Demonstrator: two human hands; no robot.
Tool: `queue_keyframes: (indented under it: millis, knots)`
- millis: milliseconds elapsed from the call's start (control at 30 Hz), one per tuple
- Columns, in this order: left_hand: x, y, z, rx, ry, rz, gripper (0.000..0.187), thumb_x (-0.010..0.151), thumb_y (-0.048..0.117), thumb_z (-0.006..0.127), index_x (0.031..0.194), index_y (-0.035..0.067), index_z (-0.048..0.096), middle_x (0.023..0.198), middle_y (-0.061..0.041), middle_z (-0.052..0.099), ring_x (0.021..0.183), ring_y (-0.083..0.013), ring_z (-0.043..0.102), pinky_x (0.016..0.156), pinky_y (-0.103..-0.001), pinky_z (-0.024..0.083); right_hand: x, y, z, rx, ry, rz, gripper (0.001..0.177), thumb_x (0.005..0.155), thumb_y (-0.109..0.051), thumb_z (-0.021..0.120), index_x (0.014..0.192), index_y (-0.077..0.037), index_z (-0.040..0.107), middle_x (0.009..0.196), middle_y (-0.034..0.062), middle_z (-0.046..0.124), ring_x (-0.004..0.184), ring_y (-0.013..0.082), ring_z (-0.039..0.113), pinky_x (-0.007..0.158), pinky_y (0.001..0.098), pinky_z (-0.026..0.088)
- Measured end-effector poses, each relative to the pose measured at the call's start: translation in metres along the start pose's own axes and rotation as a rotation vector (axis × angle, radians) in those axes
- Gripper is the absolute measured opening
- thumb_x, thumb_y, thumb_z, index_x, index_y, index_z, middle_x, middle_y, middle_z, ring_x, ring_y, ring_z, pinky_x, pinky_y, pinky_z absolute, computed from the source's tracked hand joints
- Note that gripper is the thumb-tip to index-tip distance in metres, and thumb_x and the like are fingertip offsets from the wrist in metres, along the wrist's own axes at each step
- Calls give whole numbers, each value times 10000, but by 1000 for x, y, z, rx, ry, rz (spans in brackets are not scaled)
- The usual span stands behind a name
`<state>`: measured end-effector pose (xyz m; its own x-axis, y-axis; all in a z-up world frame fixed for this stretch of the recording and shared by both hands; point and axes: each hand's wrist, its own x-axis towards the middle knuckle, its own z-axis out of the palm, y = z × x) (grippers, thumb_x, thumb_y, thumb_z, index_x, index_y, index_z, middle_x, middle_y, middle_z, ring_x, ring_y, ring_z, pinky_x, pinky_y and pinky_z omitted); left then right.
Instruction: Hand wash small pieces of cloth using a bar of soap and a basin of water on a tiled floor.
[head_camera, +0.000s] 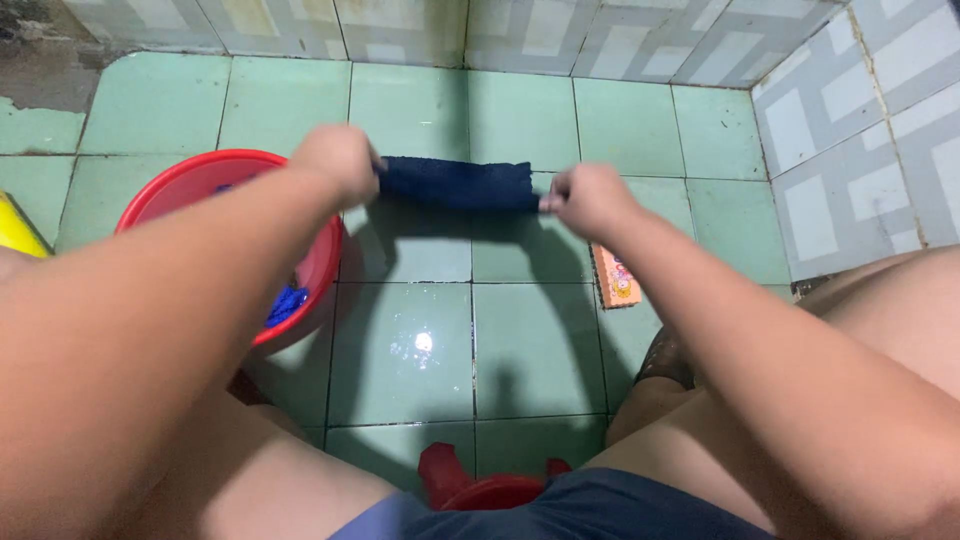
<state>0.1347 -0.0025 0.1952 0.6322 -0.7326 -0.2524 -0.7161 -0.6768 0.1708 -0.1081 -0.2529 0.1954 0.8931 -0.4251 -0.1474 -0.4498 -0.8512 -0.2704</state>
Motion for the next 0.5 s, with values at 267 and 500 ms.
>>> queue_keyframes:
  millis: [267, 500]
  knots:
    - [7, 7, 181, 119, -519, 157, 382, 753, 178, 742, 1130, 207, 799, 1199, -116, 746, 1140, -285, 707, 1007, -376, 554, -39, 22, 80, -206, -388, -161, 230, 805, -330, 802, 958, -158, 796, 919, 138, 744, 916, 359, 713, 822, 475, 566]
    - [-80, 48, 213, 109, -639, 64, 351, 799, 164, 745, 1139, 89, 791, 1228, -194, 726, 1165, -337, 699, 988, -419, 564, -72, 18, 107, -385, -627, -149, 207, 852, -272, 747, 1017, -160, 804, 1045, 144, 749, 1021, 344, 699, 886, 449, 562]
